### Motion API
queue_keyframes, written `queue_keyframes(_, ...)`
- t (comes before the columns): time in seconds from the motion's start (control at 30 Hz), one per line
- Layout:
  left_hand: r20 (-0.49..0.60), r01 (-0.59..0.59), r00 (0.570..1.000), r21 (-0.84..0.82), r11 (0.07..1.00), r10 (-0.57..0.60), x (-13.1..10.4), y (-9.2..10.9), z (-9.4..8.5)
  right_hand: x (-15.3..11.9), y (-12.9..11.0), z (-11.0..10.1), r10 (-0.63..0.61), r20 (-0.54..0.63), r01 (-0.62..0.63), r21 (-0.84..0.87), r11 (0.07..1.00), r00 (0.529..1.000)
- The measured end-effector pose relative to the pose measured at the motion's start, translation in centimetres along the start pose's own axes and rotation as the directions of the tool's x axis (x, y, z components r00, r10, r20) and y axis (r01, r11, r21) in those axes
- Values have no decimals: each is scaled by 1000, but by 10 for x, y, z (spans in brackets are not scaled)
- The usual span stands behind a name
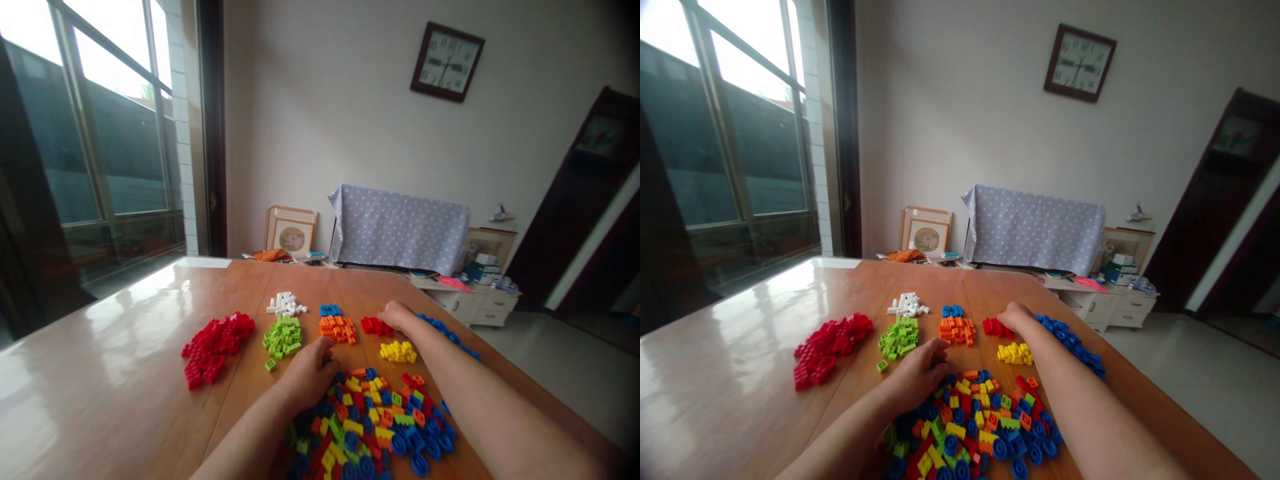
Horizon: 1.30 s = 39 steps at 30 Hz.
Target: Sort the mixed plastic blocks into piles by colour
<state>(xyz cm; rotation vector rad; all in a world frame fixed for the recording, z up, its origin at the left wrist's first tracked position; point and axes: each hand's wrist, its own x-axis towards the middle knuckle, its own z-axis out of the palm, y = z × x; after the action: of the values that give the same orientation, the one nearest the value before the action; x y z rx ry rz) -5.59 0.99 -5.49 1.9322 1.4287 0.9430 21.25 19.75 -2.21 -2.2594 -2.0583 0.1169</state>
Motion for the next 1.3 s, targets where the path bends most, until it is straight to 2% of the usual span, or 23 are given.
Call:
queue_keyframes(0.4,22,-2,1000,23,1000,1,-1,2,-1,-6,-10,4,-58,35,56,48,997,998)
queue_keyframes(0.6,32,-3,999,31,1000,2,0,-2,1,-10,-5,-6,-91,-5,91,125,988,996)
queue_keyframes(0.73,40,-4,999,14,1000,3,1,-2,-1,-26,-4,-12,-134,-15,134,222,966,991)
queue_keyframes(0.83,42,9,999,-14,1000,-9,1,-1,-5,-50,-9,-15,-193,-23,190,324,927,981)
queue_keyframes(1.0,40,33,999,-47,998,-31,0,-2,-13,-102,-19,-24,-367,9,323,455,830,930)
queue_keyframes(1.17,37,9,999,-52,999,-7,-2,0,-21,-140,-27,-25,-609,77,463,577,673,789)
queue_keyframes(1.23,31,8,1000,-31,1000,-7,-3,1,-24,-149,-33,-19,-618,93,470,565,678,780)
queue_keyframes(1.3,26,9,1000,14,1000,-10,-3,3,-26,-157,-40,-10,-601,88,489,495,719,795)
